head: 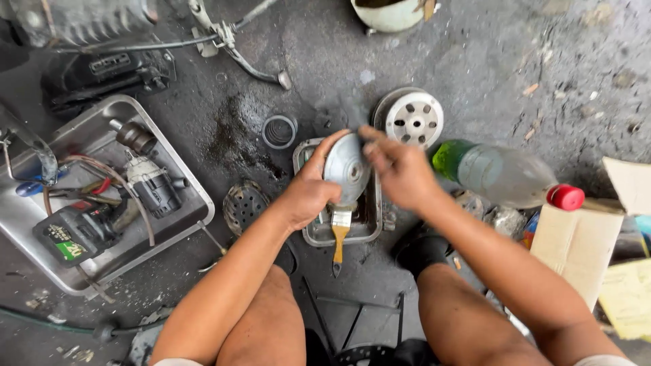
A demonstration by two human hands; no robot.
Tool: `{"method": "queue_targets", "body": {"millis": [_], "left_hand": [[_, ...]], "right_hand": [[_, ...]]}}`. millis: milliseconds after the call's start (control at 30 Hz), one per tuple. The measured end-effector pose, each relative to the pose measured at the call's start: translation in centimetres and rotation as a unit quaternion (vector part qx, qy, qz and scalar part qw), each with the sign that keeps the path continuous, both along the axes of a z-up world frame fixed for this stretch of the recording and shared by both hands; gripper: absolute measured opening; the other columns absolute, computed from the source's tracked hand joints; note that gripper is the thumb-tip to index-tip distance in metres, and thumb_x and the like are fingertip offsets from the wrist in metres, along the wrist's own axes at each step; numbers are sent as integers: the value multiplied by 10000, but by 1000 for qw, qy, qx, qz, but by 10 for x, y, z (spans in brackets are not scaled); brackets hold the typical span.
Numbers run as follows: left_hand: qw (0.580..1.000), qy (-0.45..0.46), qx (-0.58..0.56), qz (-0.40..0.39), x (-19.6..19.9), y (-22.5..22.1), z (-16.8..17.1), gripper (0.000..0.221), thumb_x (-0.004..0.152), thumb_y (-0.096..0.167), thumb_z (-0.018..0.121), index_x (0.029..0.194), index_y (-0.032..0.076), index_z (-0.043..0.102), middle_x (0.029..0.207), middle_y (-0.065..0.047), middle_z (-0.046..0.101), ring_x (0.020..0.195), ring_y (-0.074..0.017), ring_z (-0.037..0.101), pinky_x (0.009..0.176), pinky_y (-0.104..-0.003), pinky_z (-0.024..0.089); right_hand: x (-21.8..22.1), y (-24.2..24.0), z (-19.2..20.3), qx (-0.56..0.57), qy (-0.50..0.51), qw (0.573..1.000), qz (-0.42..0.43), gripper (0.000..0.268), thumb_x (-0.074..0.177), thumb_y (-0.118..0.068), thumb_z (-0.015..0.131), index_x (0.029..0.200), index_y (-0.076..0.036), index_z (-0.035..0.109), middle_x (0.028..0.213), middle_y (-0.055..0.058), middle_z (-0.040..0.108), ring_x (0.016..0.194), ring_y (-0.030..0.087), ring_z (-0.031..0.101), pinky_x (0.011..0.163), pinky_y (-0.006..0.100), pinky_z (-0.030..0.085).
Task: Sanding and cleaning a motorcycle clutch component to remove debris or glaze.
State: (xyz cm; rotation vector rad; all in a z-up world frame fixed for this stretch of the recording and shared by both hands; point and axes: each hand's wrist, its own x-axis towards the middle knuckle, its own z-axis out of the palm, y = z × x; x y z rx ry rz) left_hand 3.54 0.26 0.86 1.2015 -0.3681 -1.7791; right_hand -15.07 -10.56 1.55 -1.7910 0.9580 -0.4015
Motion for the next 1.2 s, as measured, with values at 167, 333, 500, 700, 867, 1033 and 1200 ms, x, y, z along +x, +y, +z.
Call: {"method": "queue_targets", "body": {"millis": [167,333,500,700,867,1033,1200], "left_hand": [[980,168,-67,78,15,-7,19,1183,616,-184,530,1749,122,377,1578,-322,567,1385,-468,632,1106,-570,615],[958,244,-56,136,18,4,-2,610,830,23,614,1429,78,715,1215,-203,802,1100,-322,772,1013,-504,626],[976,179,-62,108,18,11,-9,743,768,-60,658,1493,106,655,1276,-191,788,1171,-324,758,1033,-489,625],[976,178,-38,119,16,21,-28,902,674,-131,593,1532,142,552,1244,-176,760,1155,-342,761,980,-507,662],[977,164,-62,125,11,14,-10,959,692,-141,584,1615,110,514,1251,-146,753,1158,-287,761,1008,-488,668],[989,103,-49,100,8,11,-12,916,735,-33,630,1639,77,529,1351,-227,725,1227,-349,712,1099,-532,623],[990,58,-6,130,-20,-3,-26,706,1140,577,350,1583,78,581,1406,-237,725,1296,-359,695,1186,-576,539]], "right_hand": [[-71,-11,-71,156,-66,979,-111,263,1179,-161,634,990,-83,800,1039,58,777,923,118,634,799,371,558],[-72,-6,-40,186,-213,933,-222,380,1199,-132,621,827,-71,671,663,41,489,591,89,340,538,257,268],[-53,-14,2,116,-235,947,-188,252,1186,-69,606,995,4,754,1063,163,730,962,169,617,879,358,536],[-42,-13,29,47,-205,968,-137,244,1203,-81,544,1294,37,737,1528,263,676,1404,309,634,1158,511,519],[-45,-12,34,6,-174,976,-129,267,1204,-90,551,1351,60,716,1506,295,674,1402,368,628,1174,555,490],[-39,-11,44,-75,-118,987,-77,320,1167,-76,572,1413,87,698,1491,359,660,1406,549,626,1159,644,487],[-7,19,28,-115,-34,993,-18,349,1079,-18,679,1411,80,717,1475,376,660,1350,572,642,1132,637,507]]}}
